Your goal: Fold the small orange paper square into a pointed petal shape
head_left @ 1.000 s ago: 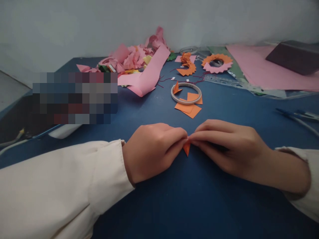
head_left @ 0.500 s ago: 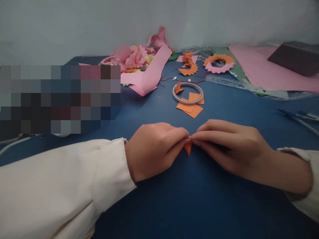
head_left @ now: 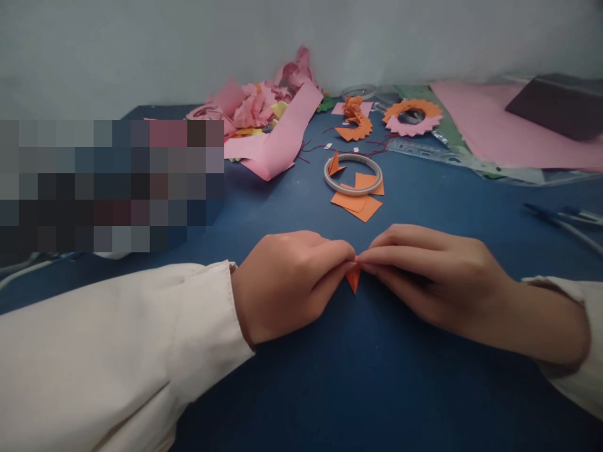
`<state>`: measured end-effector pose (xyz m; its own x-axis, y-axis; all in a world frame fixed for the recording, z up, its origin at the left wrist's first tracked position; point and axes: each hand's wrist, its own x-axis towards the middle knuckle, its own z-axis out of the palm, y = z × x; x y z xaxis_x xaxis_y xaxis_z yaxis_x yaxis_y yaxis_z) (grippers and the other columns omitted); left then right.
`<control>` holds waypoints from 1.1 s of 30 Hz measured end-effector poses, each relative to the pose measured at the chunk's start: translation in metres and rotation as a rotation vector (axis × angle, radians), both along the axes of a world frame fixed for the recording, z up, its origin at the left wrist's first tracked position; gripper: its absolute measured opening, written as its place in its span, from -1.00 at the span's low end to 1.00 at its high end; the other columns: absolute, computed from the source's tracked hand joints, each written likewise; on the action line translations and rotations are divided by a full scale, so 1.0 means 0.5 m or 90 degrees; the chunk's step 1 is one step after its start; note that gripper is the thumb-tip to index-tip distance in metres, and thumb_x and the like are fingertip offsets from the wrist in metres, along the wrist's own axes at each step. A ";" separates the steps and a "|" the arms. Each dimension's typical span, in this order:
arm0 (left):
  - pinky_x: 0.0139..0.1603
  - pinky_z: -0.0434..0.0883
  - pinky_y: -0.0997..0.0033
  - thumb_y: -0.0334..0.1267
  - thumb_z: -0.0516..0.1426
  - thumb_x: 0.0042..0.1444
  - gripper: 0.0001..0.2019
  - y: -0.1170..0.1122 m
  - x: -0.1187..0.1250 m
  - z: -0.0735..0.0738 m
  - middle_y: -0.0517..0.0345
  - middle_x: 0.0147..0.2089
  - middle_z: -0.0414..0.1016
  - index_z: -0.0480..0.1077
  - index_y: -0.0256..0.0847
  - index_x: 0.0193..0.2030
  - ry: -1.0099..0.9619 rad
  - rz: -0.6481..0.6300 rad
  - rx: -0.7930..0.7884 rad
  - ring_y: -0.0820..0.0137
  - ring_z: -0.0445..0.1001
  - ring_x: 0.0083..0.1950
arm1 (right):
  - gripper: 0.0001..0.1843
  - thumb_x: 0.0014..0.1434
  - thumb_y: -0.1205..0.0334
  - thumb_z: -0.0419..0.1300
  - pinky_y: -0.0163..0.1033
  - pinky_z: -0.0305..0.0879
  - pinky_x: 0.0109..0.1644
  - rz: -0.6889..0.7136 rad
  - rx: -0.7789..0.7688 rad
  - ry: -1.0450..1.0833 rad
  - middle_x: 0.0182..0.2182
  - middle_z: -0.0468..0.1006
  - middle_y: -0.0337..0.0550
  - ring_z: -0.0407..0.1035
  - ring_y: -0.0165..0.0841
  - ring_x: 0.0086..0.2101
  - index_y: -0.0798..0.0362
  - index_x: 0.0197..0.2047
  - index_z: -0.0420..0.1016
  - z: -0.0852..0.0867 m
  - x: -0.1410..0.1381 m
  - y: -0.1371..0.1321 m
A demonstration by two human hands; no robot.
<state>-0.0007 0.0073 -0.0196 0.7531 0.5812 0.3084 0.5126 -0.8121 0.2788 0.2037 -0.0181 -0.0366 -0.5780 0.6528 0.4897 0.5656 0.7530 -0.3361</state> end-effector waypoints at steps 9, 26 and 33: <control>-0.39 0.33 0.48 -0.30 0.00 0.19 -0.80 0.001 0.002 0.000 0.17 -0.41 0.51 0.46 -0.23 -0.26 0.005 0.008 -0.002 0.42 0.46 -0.42 | -0.86 0.20 0.43 0.08 -0.37 0.32 -0.28 0.017 -0.006 0.005 -0.32 0.46 -0.15 0.36 -0.46 -0.33 0.09 -0.19 0.41 0.001 0.002 -0.004; -0.42 0.31 0.50 -0.30 0.01 0.19 -0.80 0.001 0.000 -0.004 0.18 -0.44 0.50 0.47 -0.23 -0.28 -0.007 0.009 0.019 0.43 0.45 -0.44 | -0.85 0.18 0.43 0.08 -0.33 0.35 -0.31 0.036 -0.052 0.029 -0.33 0.45 -0.14 0.36 -0.43 -0.34 0.06 -0.19 0.41 0.004 0.000 0.000; -0.43 0.31 0.50 -0.32 0.02 0.18 -0.81 0.001 0.000 -0.005 0.19 -0.46 0.49 0.47 -0.23 -0.27 -0.007 0.001 0.023 0.44 0.44 -0.46 | -0.90 0.20 0.37 0.10 -0.35 0.34 -0.29 0.013 -0.045 0.001 -0.34 0.46 -0.16 0.37 -0.45 -0.34 0.04 -0.23 0.41 0.004 -0.003 -0.001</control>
